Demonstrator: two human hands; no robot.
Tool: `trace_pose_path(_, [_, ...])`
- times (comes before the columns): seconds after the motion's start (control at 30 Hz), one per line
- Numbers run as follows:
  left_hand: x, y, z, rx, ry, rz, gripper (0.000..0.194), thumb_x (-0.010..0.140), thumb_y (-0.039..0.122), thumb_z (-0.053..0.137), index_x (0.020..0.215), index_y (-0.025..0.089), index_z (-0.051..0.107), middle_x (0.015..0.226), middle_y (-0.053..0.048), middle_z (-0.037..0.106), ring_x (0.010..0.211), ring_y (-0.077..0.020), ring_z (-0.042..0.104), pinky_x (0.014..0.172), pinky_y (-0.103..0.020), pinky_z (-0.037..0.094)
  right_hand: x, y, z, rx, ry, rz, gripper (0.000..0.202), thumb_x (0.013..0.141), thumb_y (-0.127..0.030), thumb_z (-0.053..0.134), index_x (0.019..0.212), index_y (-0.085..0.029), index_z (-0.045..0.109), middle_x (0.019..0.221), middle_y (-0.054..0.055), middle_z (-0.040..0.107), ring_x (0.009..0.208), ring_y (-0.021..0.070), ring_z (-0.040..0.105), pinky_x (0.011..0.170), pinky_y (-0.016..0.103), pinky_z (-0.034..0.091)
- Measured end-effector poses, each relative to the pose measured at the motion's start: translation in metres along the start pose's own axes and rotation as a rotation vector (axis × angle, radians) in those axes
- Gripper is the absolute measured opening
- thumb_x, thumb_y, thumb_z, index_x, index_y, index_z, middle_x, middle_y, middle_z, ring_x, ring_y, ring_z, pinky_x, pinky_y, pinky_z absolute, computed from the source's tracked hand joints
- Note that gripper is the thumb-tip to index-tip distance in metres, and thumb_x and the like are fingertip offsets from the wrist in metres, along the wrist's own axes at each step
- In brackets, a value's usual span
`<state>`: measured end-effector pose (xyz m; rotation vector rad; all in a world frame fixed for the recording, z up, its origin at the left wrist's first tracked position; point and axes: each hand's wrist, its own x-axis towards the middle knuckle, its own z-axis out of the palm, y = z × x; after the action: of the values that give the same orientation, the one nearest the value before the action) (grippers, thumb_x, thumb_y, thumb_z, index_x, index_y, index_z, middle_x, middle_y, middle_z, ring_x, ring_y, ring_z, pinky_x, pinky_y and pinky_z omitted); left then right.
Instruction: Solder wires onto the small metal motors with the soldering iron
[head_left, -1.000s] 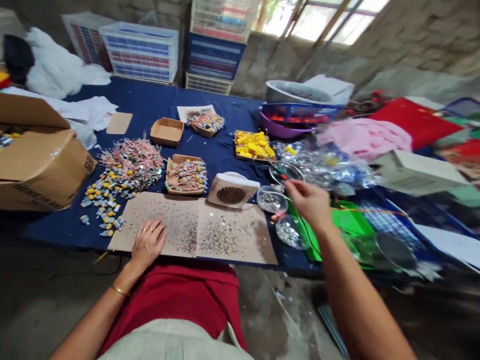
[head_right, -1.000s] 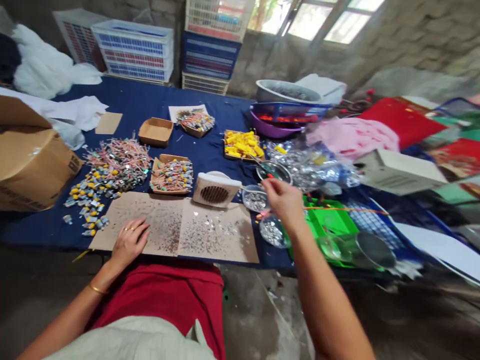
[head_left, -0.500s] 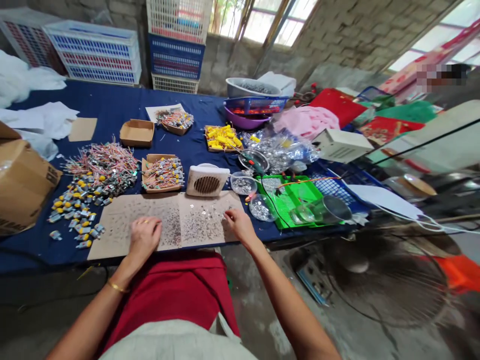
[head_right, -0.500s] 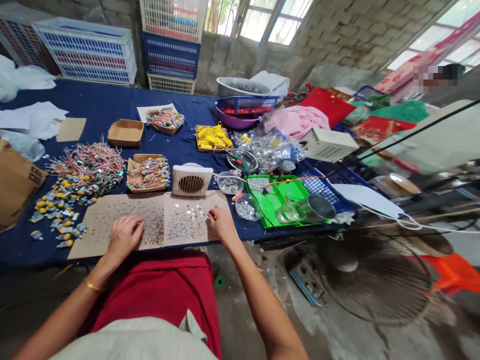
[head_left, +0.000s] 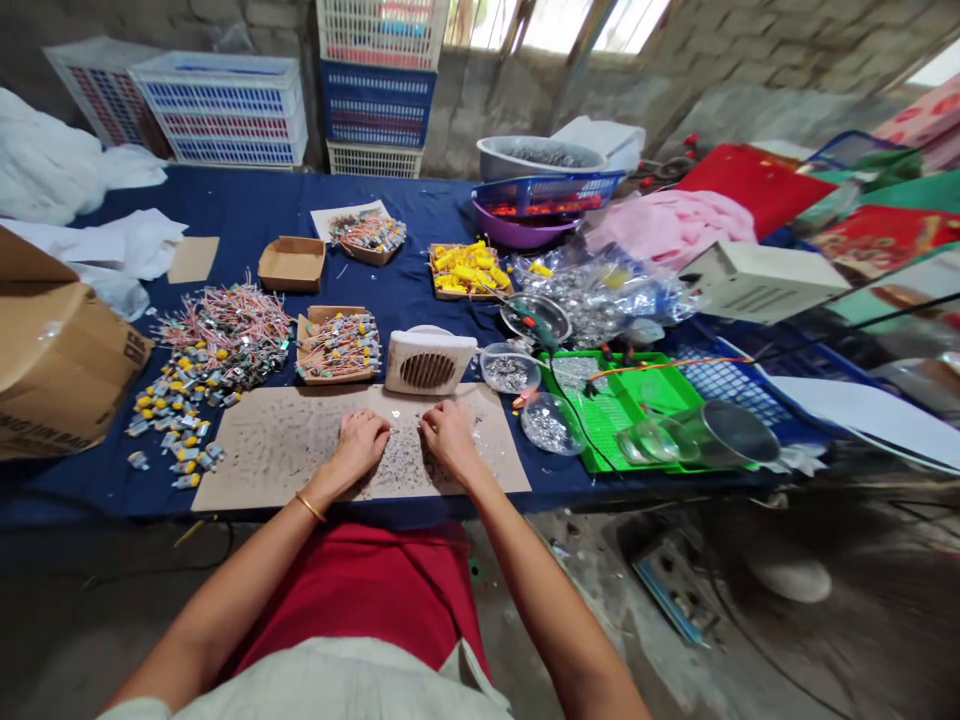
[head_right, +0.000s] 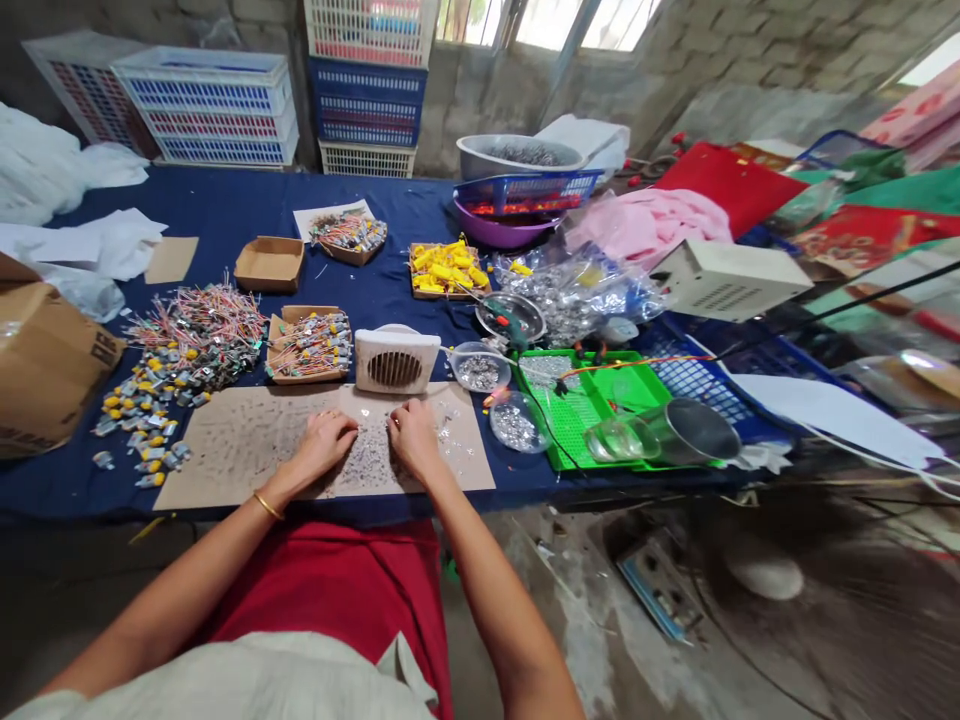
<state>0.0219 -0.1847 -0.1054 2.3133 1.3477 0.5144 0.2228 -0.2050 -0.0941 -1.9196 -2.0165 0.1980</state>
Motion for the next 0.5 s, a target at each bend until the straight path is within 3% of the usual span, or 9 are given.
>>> trace_pose_path(0.2, [0.007,0.002,0.003,-0.009,-0.013,0.018,0.016,0.088,0.026,0.055,0.099,0.02,0.066,0.097,-0.006,0.065,0.099,-0.0221,0.054,0.089,-0.038,0.033,0.01,-0.006,0.0,0.0,-0.006,-0.002,0.019,0.088,-0.018,0.055,0.074,-0.017,0.069,0.086,0.01,0.058,0.09,0.0245,0.045,0.081,0.034,0.036])
trace_pose_path(0.37, [0.011,0.001,0.005,0.027,-0.038,0.14,0.021,0.092,0.028,0.05,0.102,0.024,0.068,0.101,-0.006,0.063,0.1,-0.022,0.051,0.092,-0.041,0.031,-0.009,-0.026,0.003,0.024,0.019,0.037,0.02,0.088,-0.022,0.057,0.074,-0.018,0.069,0.083,0.007,0.059,0.085,0.0226,0.045,0.079,0.033,0.036])
trace_pose_path(0.5, [-0.003,-0.002,0.005,0.071,-0.031,0.215,0.025,0.093,0.028,0.047,0.104,0.027,0.069,0.111,-0.008,0.062,0.105,-0.0239,0.049,0.095,-0.045,0.028,-0.029,-0.037,0.009,0.021,0.049,0.09,0.021,0.088,-0.025,0.058,0.072,-0.019,0.07,0.084,0.009,0.059,0.086,0.0247,0.043,0.076,0.035,0.034])
